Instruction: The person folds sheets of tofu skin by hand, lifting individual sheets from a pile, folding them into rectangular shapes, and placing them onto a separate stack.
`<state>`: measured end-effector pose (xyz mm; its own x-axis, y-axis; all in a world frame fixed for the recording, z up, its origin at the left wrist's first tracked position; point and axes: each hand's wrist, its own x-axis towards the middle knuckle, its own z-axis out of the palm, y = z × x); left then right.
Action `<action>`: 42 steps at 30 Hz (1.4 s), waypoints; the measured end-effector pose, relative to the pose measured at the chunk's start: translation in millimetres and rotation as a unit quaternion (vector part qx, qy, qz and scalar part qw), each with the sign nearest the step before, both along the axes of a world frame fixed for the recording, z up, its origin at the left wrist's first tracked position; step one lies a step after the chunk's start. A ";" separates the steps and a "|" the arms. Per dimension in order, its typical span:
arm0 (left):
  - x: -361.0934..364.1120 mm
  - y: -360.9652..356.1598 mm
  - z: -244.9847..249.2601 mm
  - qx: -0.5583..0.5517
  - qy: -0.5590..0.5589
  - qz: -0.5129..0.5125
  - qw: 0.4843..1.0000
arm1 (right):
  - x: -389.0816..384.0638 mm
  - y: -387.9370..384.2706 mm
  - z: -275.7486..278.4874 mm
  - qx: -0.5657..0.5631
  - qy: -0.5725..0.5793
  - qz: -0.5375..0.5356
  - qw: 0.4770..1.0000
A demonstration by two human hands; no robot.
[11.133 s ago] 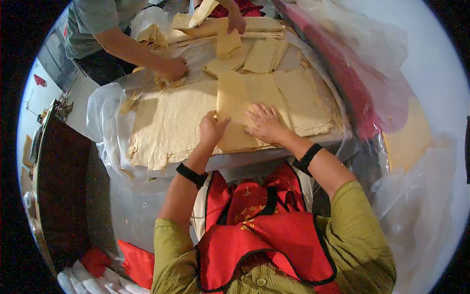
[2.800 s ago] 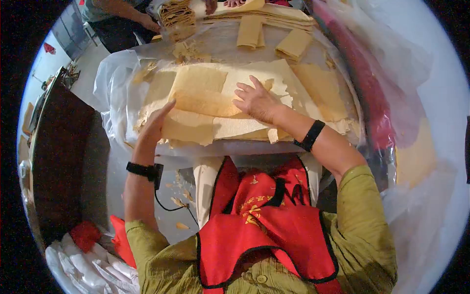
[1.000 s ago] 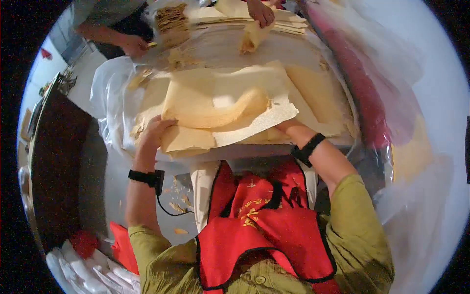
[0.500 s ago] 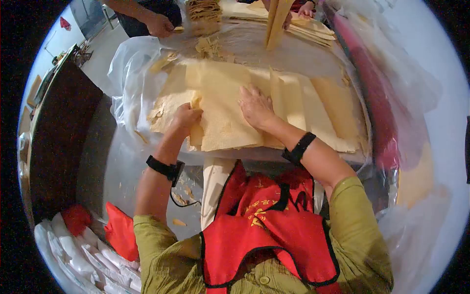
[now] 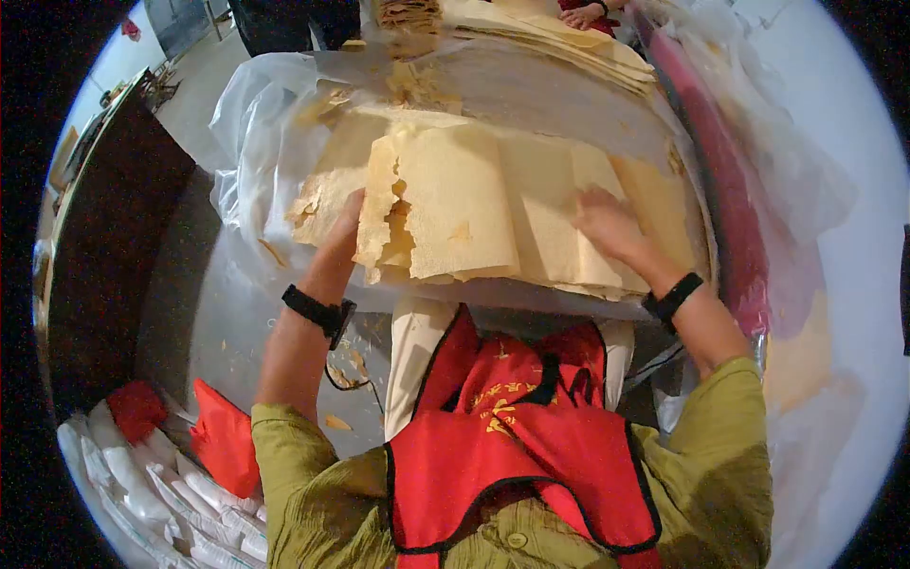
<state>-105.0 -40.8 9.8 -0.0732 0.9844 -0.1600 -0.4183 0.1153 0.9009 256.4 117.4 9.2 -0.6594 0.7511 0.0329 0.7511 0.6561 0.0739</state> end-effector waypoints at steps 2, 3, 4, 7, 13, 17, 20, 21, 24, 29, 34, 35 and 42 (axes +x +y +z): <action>3.7 8.2 -1.3 0.016 0.067 -0.009 0.998 | -21.3 -9.0 26.4 0.009 0.089 0.048 0.995; 8.4 7.4 4.1 -0.001 0.058 -0.017 0.998 | -38.9 -19.7 45.1 0.013 0.135 0.072 0.988; 14.3 5.9 13.8 -0.018 0.049 -0.025 0.998 | -60.9 -40.9 65.0 0.012 0.174 0.158 0.972; 16.1 13.4 10.8 -0.054 -0.018 0.001 0.998 | -107.6 -89.4 58.9 0.056 0.189 0.324 0.925; -0.6 34.0 -18.9 -0.045 -0.125 0.039 0.990 | -133.9 -103.1 26.4 0.037 0.119 0.256 0.959; -2.6 40.7 -40.5 -0.041 0.086 0.092 0.991 | -106.4 -92.8 13.1 -0.021 0.191 0.232 0.954; -2.0 30.3 -34.8 -0.065 0.092 0.088 0.990 | -99.5 -96.4 12.0 -0.023 0.234 0.182 0.955; 2.8 27.9 -32.6 -0.077 0.096 0.104 0.987 | -100.2 -99.7 17.4 0.005 0.215 0.160 0.963; 20.0 15.5 -0.4 -0.105 0.060 0.133 0.984 | -109.5 -101.0 18.8 0.081 0.152 0.113 0.979; 17.4 17.8 -8.5 -0.121 0.034 0.162 0.979 | -121.1 -94.6 -2.3 0.184 0.089 0.095 0.974; 22.0 20.0 -2.4 -0.083 0.078 0.142 0.983 | -123.5 -94.8 1.9 0.170 0.076 0.118 0.975; 17.5 27.3 -14.1 -0.075 0.109 0.136 0.982 | -123.0 -94.2 4.9 0.117 0.058 0.119 0.984; 8.3 37.5 -24.9 -0.098 0.189 0.119 0.970 | -130.6 -42.2 60.1 -0.245 0.021 0.187 0.951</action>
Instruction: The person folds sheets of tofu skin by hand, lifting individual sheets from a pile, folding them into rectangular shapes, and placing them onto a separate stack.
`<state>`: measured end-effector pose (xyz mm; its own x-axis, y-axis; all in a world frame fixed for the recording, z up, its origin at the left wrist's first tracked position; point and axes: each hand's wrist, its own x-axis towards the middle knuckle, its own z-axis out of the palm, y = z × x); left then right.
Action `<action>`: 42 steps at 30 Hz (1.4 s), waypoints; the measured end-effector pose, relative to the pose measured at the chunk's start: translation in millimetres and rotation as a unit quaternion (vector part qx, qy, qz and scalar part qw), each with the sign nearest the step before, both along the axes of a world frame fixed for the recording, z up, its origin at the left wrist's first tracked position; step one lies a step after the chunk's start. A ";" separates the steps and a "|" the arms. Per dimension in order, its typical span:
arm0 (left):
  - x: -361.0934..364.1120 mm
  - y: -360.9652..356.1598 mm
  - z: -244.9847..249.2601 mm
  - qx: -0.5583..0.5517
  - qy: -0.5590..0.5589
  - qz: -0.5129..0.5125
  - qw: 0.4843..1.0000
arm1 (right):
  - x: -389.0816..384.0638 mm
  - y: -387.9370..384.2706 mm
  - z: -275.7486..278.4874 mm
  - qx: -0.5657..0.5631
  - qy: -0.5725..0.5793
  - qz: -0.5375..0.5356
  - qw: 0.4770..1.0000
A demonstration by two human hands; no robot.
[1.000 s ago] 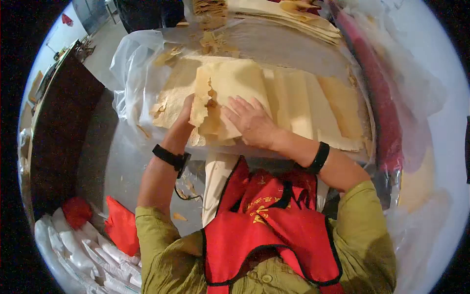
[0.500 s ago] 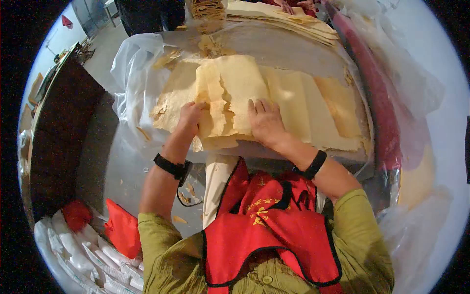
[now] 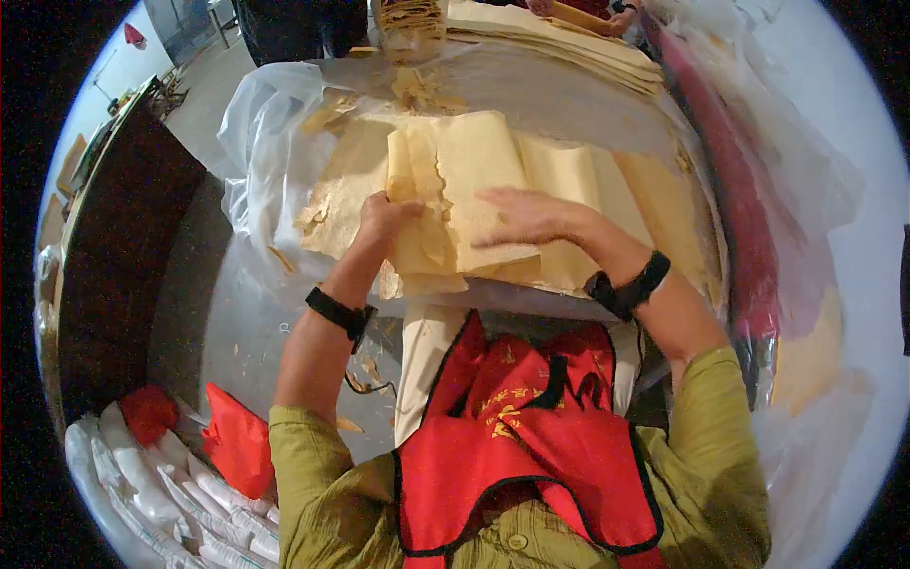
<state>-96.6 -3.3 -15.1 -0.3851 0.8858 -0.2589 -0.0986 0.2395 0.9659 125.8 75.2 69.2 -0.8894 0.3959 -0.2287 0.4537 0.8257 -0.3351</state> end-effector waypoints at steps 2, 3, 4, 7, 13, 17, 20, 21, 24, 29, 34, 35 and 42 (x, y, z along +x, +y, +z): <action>-3.8 2.7 -7.0 0.020 -0.033 -0.009 0.999 | -7.5 6.4 7.9 0.012 -0.007 -0.011 1.000; -1.5 0.9 -1.1 0.030 -0.049 -0.015 0.998 | -15.5 7.8 1.9 0.056 -0.027 -0.011 0.998; 0.2 -1.1 5.0 0.018 -0.023 -0.019 0.999 | -21.4 10.5 -2.8 0.101 -0.048 -0.010 0.994; 3.5 -7.4 13.0 0.005 0.033 -0.028 0.999 | -20.8 20.3 -15.7 0.105 -0.086 -0.037 0.990; 23.7 -4.0 47.5 0.058 0.128 -0.058 0.988 | -19.0 19.0 -28.7 0.153 -0.085 -0.044 0.984; 41.5 6.1 50.3 0.137 0.101 -0.109 0.979 | -12.4 29.7 -49.6 0.199 -0.043 -0.025 0.979; 60.9 15.2 46.3 0.181 0.237 -0.140 0.944 | -10.6 42.5 -75.9 0.206 0.011 -0.005 0.979; 64.4 26.4 26.9 0.193 0.292 -0.133 0.927 | -8.7 53.3 -97.2 0.237 0.039 0.010 0.971; 79.9 38.6 16.7 0.199 0.467 -0.126 0.852 | -3.1 71.7 -134.4 0.260 0.065 0.024 0.963; 95.0 52.9 8.3 0.201 0.520 -0.111 0.823 | -1.6 55.3 -91.9 0.164 -0.043 -0.022 0.985; 120.6 59.4 20.7 0.094 0.511 -0.087 0.850 | 11.6 54.0 -108.5 -0.053 0.070 -0.056 0.995; 126.3 62.3 16.0 0.082 0.509 -0.067 0.854 | 13.5 53.3 -108.9 -0.126 0.150 -0.082 0.977; 126.1 64.3 14.3 0.063 0.505 -0.071 0.858 | 6.7 68.3 -128.8 -0.194 0.220 -0.079 0.953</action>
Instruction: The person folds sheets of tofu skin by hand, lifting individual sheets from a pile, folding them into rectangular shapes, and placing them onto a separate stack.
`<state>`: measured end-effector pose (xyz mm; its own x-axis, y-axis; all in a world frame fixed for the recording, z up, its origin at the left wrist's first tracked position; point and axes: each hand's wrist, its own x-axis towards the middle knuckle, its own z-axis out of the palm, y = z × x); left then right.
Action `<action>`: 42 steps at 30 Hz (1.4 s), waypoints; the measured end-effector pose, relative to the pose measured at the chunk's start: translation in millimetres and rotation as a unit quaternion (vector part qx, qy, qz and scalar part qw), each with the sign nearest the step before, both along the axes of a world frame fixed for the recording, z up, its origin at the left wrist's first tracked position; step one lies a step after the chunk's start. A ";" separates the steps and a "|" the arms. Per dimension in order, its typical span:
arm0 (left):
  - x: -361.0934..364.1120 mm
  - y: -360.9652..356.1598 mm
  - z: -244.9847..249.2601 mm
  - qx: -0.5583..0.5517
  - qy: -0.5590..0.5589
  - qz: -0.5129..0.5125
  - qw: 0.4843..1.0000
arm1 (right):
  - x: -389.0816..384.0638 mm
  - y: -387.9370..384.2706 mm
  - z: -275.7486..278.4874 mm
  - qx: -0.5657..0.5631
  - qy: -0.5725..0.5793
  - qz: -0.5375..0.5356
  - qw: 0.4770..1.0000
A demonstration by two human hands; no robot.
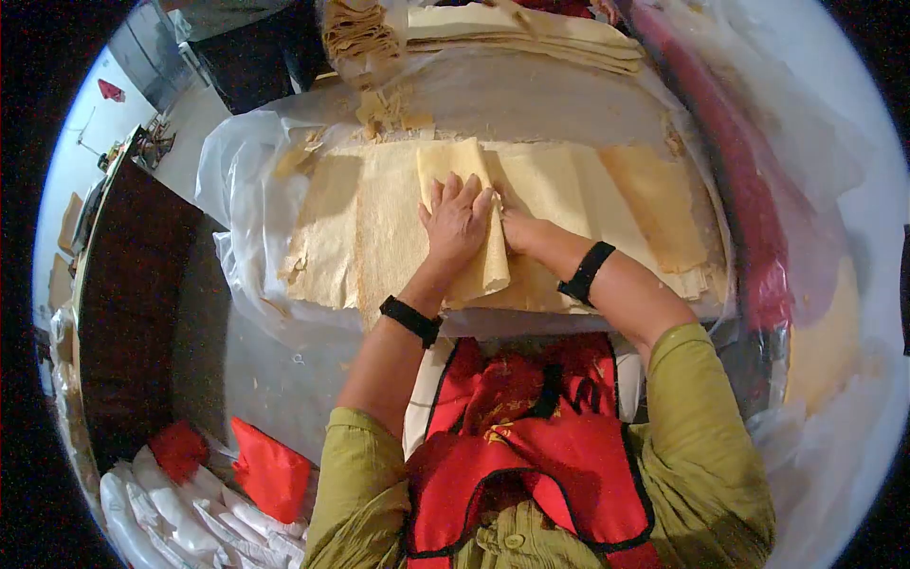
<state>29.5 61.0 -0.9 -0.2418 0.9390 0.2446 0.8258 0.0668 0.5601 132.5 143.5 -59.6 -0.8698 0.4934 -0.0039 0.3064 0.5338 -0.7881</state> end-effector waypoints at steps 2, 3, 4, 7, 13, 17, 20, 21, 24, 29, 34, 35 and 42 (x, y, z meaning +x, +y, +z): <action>0.3 -1.2 -0.9 0.006 -0.002 0.000 1.000 | 7.9 -36.3 97.1 0.284 -0.323 0.041 0.902; 1.5 -2.2 -0.6 0.006 0.017 0.002 1.000 | 15.1 -32.4 91.4 0.324 -0.319 0.028 0.890; 3.4 -3.7 -0.5 0.006 0.036 0.003 0.999 | 29.0 -25.7 81.9 0.362 -0.315 0.016 0.877; 8.9 -4.7 -4.9 0.012 0.086 0.001 0.996 | 56.0 -31.3 111.3 0.287 -0.300 -0.040 0.909; 3.0 -2.1 -6.1 -0.013 0.090 0.003 0.996 | 37.3 -34.6 89.3 0.390 -0.170 0.001 0.905; -45.1 25.3 -62.3 0.192 0.039 0.045 0.980 | 32.4 -37.4 81.1 0.364 -0.234 0.007 0.902; -52.8 29.1 -19.6 0.078 -0.213 0.143 0.963 | 35.7 -37.7 68.5 0.387 -0.208 -0.006 0.898; -59.8 35.9 -19.3 0.034 -0.288 0.119 0.950 | 34.6 -38.9 69.9 0.395 -0.206 -0.005 0.895; -75.3 35.4 -15.2 -0.024 -0.506 0.037 0.862 | 34.7 -46.8 80.7 0.399 -0.196 -0.028 0.895; -108.1 -2.3 19.1 0.041 -0.708 0.072 0.701 | 23.3 -59.4 126.7 0.258 0.050 -0.187 0.947; -112.5 -27.6 54.5 0.112 -0.727 0.068 0.674 | -0.5 -56.6 131.4 -0.287 0.118 -0.136 0.941; -112.7 -26.1 53.8 0.116 -0.711 0.068 0.690 | 3.1 -65.0 136.2 -0.341 0.119 -0.108 0.926; -111.1 -48.2 50.9 0.104 -0.737 -0.051 0.666 | 23.2 -83.4 120.4 -0.389 0.091 -0.054 0.915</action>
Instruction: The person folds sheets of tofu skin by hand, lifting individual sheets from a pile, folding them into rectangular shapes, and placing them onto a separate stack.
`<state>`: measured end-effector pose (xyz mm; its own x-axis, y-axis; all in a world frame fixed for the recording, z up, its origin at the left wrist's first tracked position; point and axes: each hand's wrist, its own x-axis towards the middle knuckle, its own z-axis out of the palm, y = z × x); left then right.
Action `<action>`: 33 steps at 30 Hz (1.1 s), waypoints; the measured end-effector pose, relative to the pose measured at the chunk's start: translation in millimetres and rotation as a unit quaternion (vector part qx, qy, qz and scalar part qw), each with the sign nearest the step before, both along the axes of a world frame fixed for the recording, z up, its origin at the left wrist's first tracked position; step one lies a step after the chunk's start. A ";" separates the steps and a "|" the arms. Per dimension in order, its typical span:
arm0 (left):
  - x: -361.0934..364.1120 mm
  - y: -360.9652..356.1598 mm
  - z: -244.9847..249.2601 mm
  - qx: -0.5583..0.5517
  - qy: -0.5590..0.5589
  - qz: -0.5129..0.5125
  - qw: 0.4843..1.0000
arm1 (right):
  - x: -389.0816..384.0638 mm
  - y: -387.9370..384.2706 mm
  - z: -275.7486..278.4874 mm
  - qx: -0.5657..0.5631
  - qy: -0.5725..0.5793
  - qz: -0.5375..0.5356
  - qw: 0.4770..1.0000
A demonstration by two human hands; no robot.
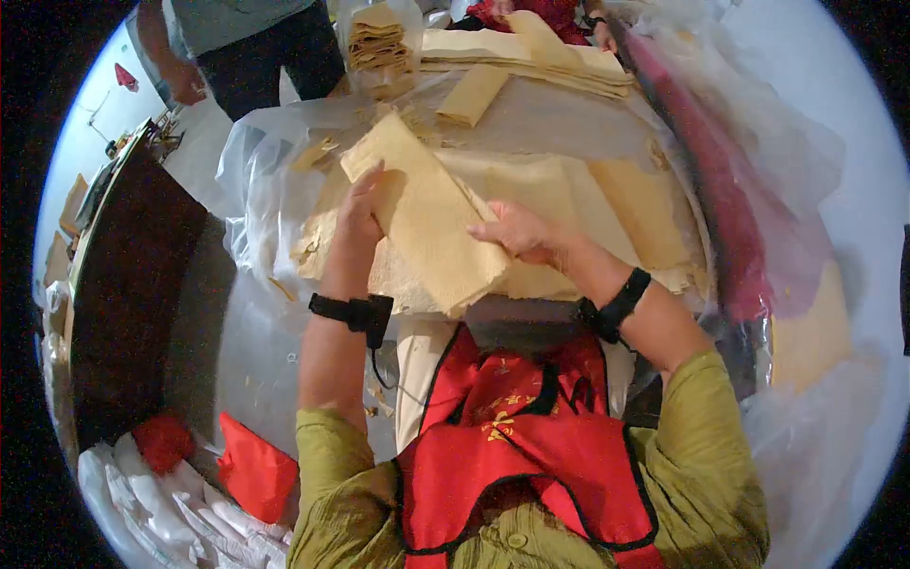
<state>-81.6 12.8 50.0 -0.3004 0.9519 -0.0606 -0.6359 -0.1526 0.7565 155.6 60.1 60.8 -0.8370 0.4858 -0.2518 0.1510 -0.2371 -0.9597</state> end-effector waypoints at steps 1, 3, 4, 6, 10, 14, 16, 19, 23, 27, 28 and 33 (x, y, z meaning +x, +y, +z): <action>-3.2 8.7 -2.7 -0.030 -0.026 0.000 0.999 | 3.9 -7.3 -2.4 -0.023 -0.004 -0.014 1.000; -3.8 17.6 -7.3 -0.084 -0.001 -0.027 0.996 | 13.5 -21.7 -7.1 -0.070 -0.010 -0.050 0.996; -2.4 23.5 -10.0 -0.079 -0.004 -0.028 0.996 | 20.6 -24.5 -8.7 -0.015 -0.037 -0.041 0.998; 0.7 33.2 -16.8 -0.072 -0.009 -0.026 0.997 | 33.4 -30.5 -10.8 0.092 -0.094 -0.020 0.991; 11.6 56.4 -7.8 -0.039 -0.016 -0.062 0.997 | 57.1 -5.1 1.6 0.064 -0.069 -0.099 0.991; 39.9 36.0 17.2 -0.073 0.130 -0.066 0.987 | 61.0 78.7 44.4 0.137 -0.061 -0.186 0.971; 61.5 20.7 10.7 -0.081 0.252 -0.066 0.962 | 63.6 133.9 44.9 0.035 0.112 -0.198 0.973; 78.1 -4.0 -31.6 -0.037 0.463 -0.066 0.883 | 68.9 113.2 51.5 0.216 -0.059 -0.261 0.939; 112.6 -44.9 -36.4 0.035 0.732 -0.132 0.668 | 95.4 41.4 -17.4 0.565 -0.221 -0.087 0.790; 124.0 -70.6 -34.2 0.093 0.810 -0.132 0.564 | 116.7 -28.4 -23.0 0.698 -0.236 0.030 0.676; 123.1 -76.8 -33.9 0.074 0.827 -0.136 0.540 | 118.7 -34.9 -17.9 0.716 -0.258 0.052 0.646; 67.2 -100.5 -45.9 -0.010 0.861 -0.058 0.506 | 123.8 -19.0 -28.9 0.646 -0.234 0.022 0.726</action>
